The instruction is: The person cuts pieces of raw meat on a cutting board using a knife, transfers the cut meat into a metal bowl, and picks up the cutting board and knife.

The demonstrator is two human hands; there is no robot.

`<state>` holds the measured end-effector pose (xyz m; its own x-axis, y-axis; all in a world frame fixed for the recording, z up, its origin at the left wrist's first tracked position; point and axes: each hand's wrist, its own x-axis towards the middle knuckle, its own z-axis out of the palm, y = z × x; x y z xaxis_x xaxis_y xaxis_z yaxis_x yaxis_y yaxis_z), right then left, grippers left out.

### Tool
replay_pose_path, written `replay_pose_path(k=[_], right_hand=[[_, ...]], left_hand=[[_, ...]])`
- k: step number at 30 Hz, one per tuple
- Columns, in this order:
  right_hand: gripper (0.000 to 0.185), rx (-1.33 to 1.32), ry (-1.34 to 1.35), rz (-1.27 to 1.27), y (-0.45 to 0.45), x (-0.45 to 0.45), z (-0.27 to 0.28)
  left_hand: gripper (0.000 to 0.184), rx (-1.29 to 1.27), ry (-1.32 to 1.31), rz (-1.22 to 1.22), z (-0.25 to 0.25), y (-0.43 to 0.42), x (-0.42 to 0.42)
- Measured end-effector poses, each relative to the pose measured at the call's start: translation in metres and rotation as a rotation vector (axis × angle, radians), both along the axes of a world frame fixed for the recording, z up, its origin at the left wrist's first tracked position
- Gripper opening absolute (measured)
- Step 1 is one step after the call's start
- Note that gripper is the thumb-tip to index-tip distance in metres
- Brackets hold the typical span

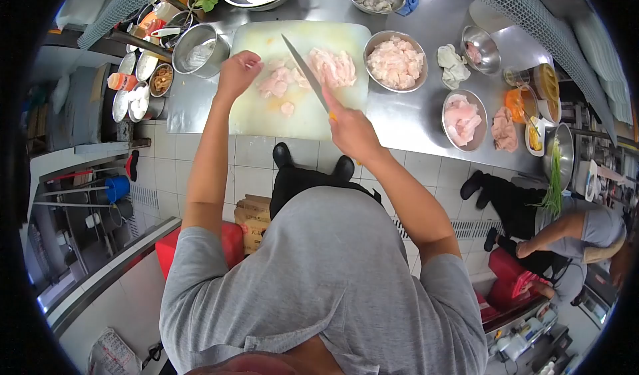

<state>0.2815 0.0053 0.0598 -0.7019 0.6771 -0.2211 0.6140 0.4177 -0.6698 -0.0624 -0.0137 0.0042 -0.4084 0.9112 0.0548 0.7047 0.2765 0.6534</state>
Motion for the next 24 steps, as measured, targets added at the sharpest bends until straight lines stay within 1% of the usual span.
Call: replay_pose_path(k=[3, 4, 7, 10, 13, 16, 19, 22, 24], right_hand=[[0.073, 0.0, -0.028, 0.034, -0.015, 0.013, -0.017], [0.073, 0.006, -0.032, 0.039, -0.02, 0.017, -0.021], [0.074, 0.037, -0.082, 0.019, -0.016, 0.025, -0.028], [0.074, 0.07, -0.118, -0.002, -0.009, 0.025, -0.027], [0.073, 0.069, -0.121, -0.025, -0.008, 0.024, -0.024], [0.076, 0.065, -0.129, -0.065, -0.006, 0.023, -0.032], [0.078, 0.041, -0.121, -0.084, -0.004, 0.02, -0.034], [0.075, 0.011, -0.097, -0.075, -0.004, 0.021, -0.021], [0.075, -0.001, -0.077, -0.069, -0.007, 0.024, -0.017]], left_hand=[[0.033, -0.182, 0.146, -0.114, 0.003, -0.003, 0.022], [0.035, -0.186, 0.151, -0.112, -0.001, -0.004, 0.031], [0.029, -0.302, 0.334, -0.103, -0.009, 0.005, 0.045], [0.027, -0.321, 0.388, -0.133, -0.011, 0.012, 0.038], [0.029, -0.274, 0.31, -0.11, -0.007, 0.016, 0.032], [0.03, -0.096, 0.179, -0.004, -0.017, 0.029, 0.019], [0.029, -0.324, 0.304, -0.049, -0.022, 0.043, 0.023], [0.029, -0.436, 0.195, -0.118, -0.019, 0.054, 0.022], [0.025, -0.39, 0.162, -0.14, -0.02, 0.054, 0.023]])
